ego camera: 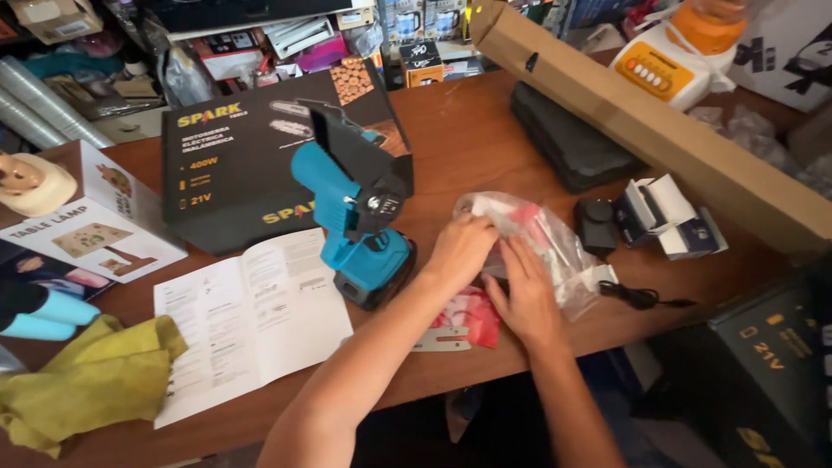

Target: Unboxing and assembling a mini electric chainsaw while referring to the instruction manual.

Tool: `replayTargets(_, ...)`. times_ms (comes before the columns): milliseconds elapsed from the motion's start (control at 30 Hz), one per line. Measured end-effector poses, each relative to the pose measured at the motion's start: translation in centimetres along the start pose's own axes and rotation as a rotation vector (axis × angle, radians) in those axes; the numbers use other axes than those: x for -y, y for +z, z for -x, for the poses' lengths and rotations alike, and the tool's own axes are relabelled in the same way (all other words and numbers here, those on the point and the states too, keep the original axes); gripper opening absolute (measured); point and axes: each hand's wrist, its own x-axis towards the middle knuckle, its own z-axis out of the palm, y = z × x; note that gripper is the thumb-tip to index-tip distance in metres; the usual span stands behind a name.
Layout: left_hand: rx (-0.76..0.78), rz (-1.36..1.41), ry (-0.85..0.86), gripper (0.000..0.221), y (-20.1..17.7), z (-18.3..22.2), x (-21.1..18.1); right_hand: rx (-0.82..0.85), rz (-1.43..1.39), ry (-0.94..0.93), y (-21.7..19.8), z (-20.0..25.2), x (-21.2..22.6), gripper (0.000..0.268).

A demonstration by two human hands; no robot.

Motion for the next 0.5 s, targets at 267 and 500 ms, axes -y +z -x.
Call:
replayTargets(267, 0.162, -0.175, 0.065, 0.027, -5.1, -4.3, -3.6, -0.037, -0.054, 0.044, 0.4, -0.1, -1.1, 0.061)
replayTargets(500, 0.274, -0.231, 0.035, 0.020, -5.4, -5.3, -1.7, 0.038, 0.119, 0.190, 1.2, 0.7, -2.0, 0.067)
